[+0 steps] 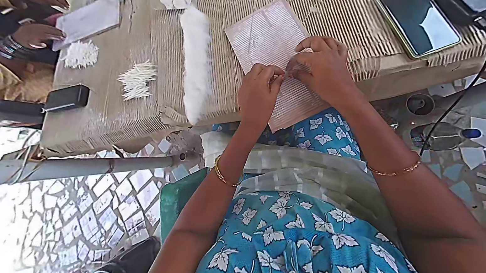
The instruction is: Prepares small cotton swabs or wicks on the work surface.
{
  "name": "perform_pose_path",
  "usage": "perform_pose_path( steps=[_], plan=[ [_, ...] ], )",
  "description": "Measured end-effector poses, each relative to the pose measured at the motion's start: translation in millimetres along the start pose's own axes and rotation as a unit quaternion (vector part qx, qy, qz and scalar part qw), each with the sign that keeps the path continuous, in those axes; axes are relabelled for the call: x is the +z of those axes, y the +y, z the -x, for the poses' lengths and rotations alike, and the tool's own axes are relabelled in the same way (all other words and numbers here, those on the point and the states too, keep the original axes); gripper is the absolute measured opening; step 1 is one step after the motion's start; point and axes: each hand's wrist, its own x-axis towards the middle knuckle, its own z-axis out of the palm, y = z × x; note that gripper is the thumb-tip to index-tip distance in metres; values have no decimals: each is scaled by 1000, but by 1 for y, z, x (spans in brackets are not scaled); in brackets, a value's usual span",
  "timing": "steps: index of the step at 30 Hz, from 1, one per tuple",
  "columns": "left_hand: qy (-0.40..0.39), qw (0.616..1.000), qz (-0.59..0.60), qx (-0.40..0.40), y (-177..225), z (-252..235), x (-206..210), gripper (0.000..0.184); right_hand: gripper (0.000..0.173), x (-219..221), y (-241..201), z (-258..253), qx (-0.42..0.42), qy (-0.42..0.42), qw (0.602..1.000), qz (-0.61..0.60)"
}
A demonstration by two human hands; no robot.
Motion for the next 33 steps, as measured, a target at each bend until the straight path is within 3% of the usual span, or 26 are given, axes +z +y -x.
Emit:
perform_pose_path(
  steps=[8, 14, 16, 20, 21, 24, 25, 33],
  plan=[
    [-1, 1000, -4, 8, -5, 1, 0, 19, 13, 2, 3, -1, 2, -11, 1000, 8],
    [-8, 999, 7, 33, -9, 2, -3, 19, 17, -3, 9, -1, -4, 2, 998, -67],
    [-14, 998, 22, 51, -13, 4, -8, 30, 20, -8, 13, -2, -7, 17, 995, -95],
    [-30, 996, 54, 59, -24, 13, -26, 77, 24, -21, 20, -3, -8, 77, 990, -122],
    [-30, 997, 51, 57, -29, 14, -30, 77, 25, -24, 21, -3, -7, 96, 988, -123],
    [-36, 997, 2, 70, -35, 31, -52, 39, 28, -31, 20, -2, 11, 139, 982, -123],
    [-40, 996, -20, 77, -36, 39, -59, 34, 29, -33, 20, -1, 17, 148, 981, -126],
    [-38, 996, -57, 55, -54, 63, -62, 26, 30, -26, 17, -2, -6, 147, 983, -111]
  ],
)
